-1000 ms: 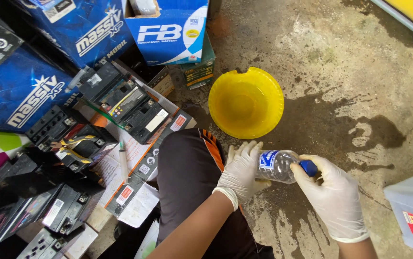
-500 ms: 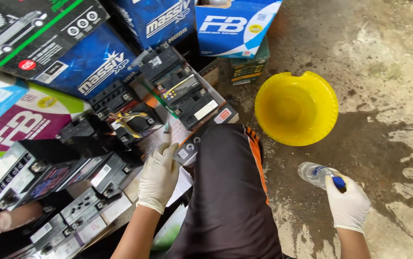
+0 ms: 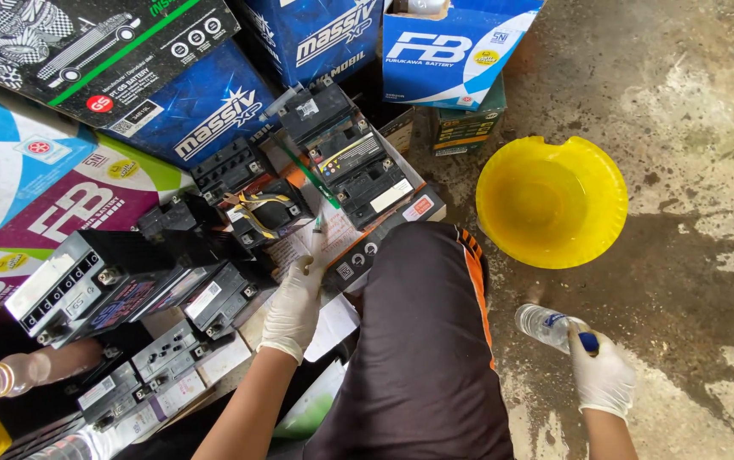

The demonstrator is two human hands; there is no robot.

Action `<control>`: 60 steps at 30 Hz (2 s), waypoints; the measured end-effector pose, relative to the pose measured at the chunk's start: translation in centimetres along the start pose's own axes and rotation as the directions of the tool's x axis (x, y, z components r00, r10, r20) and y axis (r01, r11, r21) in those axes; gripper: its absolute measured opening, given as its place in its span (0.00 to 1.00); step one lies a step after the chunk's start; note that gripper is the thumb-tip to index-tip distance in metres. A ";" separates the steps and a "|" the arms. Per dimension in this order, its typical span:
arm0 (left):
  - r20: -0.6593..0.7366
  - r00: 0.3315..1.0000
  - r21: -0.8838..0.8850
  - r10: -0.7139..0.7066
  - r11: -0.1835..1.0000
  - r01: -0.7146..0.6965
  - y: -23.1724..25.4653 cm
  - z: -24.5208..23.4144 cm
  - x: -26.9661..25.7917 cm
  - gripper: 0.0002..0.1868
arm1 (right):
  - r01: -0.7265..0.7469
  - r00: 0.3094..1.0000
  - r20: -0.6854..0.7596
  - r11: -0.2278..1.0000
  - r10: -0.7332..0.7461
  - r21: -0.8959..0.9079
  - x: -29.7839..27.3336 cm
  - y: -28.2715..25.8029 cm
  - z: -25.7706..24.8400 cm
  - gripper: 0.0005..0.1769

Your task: Filling battery cells with liquid using a syringe

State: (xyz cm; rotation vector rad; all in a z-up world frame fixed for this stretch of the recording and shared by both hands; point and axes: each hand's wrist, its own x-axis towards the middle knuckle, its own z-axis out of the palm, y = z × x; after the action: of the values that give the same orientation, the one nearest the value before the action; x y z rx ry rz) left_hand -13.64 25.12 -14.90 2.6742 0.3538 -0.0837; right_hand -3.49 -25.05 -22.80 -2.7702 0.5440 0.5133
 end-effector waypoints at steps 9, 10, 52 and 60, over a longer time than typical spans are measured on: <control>-0.085 0.994 -0.093 -0.069 0.994 0.061 3.8 -3.8 -4.5 0.18 | 0.052 0.997 0.063 0.996 -0.047 -0.074 -0.1 -0.9 -0.9 0.36; -0.086 0.994 -0.093 -0.070 0.994 0.062 4.4 -4.0 -5.5 0.18 | 0.053 0.997 0.063 0.996 -0.048 -0.075 -1.5 -2.6 -2.6 0.36; -0.260 0.843 -0.296 0.471 0.792 -0.534 20.1 -7.0 -0.8 0.16 | 0.915 0.338 -0.232 0.261 -0.912 0.308 -13.3 -21.5 -15.2 0.36; -0.266 0.883 -0.461 0.386 0.754 -0.468 22.0 -3.3 2.9 0.15 | 0.904 0.375 -0.317 0.268 -0.871 0.332 -8.7 -19.9 -11.7 0.26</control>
State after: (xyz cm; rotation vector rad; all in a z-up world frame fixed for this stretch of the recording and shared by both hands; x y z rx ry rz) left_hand -5.15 8.06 -3.07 2.1551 -0.1893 0.3221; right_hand 0.45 -8.43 -5.02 -2.1029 -0.8457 -0.0316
